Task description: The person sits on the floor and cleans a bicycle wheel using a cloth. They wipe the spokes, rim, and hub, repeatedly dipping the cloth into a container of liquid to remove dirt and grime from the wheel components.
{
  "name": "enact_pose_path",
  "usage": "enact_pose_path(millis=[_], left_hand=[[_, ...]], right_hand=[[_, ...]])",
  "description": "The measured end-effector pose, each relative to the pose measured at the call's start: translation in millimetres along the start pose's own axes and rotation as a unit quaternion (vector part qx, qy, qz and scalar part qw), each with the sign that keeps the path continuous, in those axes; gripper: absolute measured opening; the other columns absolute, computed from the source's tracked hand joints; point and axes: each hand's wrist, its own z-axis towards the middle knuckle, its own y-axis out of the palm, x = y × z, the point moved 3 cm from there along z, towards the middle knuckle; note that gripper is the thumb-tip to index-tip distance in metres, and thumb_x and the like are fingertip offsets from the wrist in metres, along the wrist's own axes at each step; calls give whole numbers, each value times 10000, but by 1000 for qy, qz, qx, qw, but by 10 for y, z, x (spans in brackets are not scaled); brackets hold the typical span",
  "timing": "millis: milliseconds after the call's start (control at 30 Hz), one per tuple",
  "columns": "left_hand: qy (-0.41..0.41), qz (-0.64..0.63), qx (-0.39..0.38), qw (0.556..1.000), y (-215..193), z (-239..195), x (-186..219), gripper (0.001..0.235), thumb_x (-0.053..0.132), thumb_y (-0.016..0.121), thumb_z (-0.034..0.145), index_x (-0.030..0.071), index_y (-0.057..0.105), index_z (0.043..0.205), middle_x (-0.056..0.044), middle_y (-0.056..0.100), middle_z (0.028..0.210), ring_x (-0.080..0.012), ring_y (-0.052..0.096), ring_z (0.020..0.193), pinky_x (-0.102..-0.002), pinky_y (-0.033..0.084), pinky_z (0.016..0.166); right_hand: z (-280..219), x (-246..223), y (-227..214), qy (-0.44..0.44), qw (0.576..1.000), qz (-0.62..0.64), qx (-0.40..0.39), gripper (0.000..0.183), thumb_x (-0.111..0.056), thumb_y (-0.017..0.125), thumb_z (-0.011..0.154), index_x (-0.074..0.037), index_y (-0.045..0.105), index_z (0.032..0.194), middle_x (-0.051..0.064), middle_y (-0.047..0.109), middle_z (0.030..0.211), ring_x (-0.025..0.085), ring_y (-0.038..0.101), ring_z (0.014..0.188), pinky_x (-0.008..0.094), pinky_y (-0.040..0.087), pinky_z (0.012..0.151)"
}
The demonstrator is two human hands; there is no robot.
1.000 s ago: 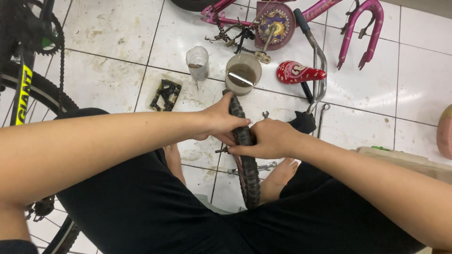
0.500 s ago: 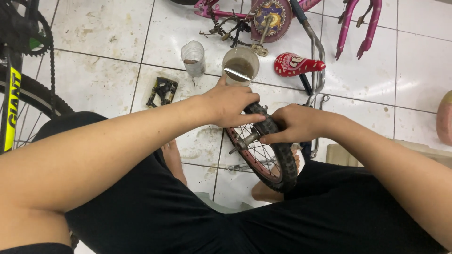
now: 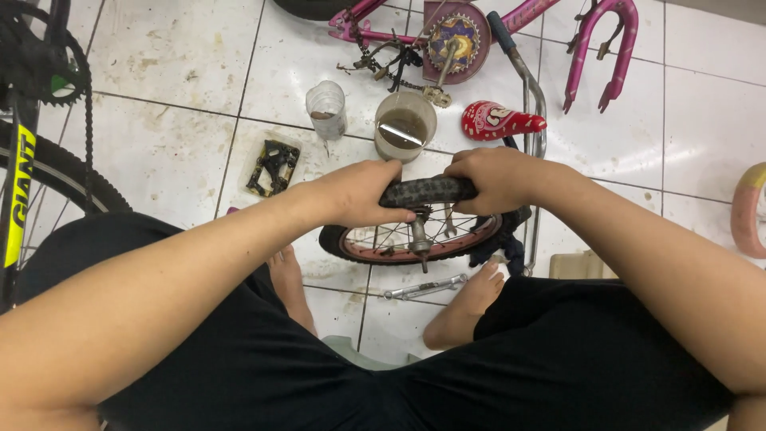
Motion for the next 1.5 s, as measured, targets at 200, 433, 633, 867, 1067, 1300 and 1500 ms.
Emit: enact_pose_path(millis=[200, 433, 633, 867, 1067, 1300, 1500], left_hand=[[-16, -31, 26, 999, 72, -89, 111, 687, 627, 660, 839, 42, 608, 1196, -209, 728, 1021, -414, 717, 1008, -510, 578, 857], [-22, 75, 77, 994, 233, -142, 70, 523, 543, 640, 874, 79, 603, 1114, -198, 749, 913, -432, 738, 915, -490, 589, 782], [-37, 85, 104, 990, 296, -391, 317, 418, 472, 597, 914, 81, 576, 1061, -212, 746, 869, -435, 744, 865, -490, 590, 762], [-179, -27, 132, 975, 203, -642, 462, 483, 557, 585, 890, 100, 562, 1043, -204, 740, 839, -423, 746, 866, -476, 587, 749], [-234, -72, 127, 961, 333, -645, 217, 515, 573, 563, 892, 96, 505, 1076, -185, 724, 812, -426, 743, 850, -481, 585, 723], [-235, -180, 176, 939, 448, -559, 4, 535, 602, 525, 938, 79, 488, 1044, -205, 685, 742, -440, 731, 783, -488, 536, 630], [-175, -208, 303, 913, 377, -626, -76, 326, 365, 596, 928, 61, 489, 977, -102, 666, 704, -274, 647, 595, -405, 525, 618]], right_hand=[[174, -225, -26, -62, 996, -57, 16, 524, -350, 706, 738, -142, 723, 1218, 75, 690, 1311, 336, 635, 1241, 512, 528, 994], [391, -483, 15, -69, 994, -78, -30, 490, -430, 714, 694, -200, 743, 1126, 25, 746, 1128, 295, 690, 1130, 470, 552, 979], [274, -711, -167, -78, 990, -70, -90, 576, -500, 806, 612, -194, 777, 1099, 45, 782, 1012, 303, 734, 1043, 436, 583, 909], [428, -796, -230, -183, 980, -81, 5, 467, -390, 757, 612, -230, 773, 1050, 4, 761, 1004, 264, 695, 1038, 420, 539, 916], [447, -817, -357, -242, 962, -79, 100, 566, -369, 761, 628, -164, 686, 1150, 90, 658, 1226, 315, 564, 1212, 487, 468, 987], [594, -394, -675, -240, 890, 247, 300, 218, -254, 719, 883, -102, 756, 1034, 133, 710, 955, 320, 695, 938, 443, 542, 855], [462, -70, -840, -228, 867, 216, 387, 152, 24, 649, 875, 10, 716, 1011, 119, 726, 1030, 226, 691, 885, 338, 570, 829]])
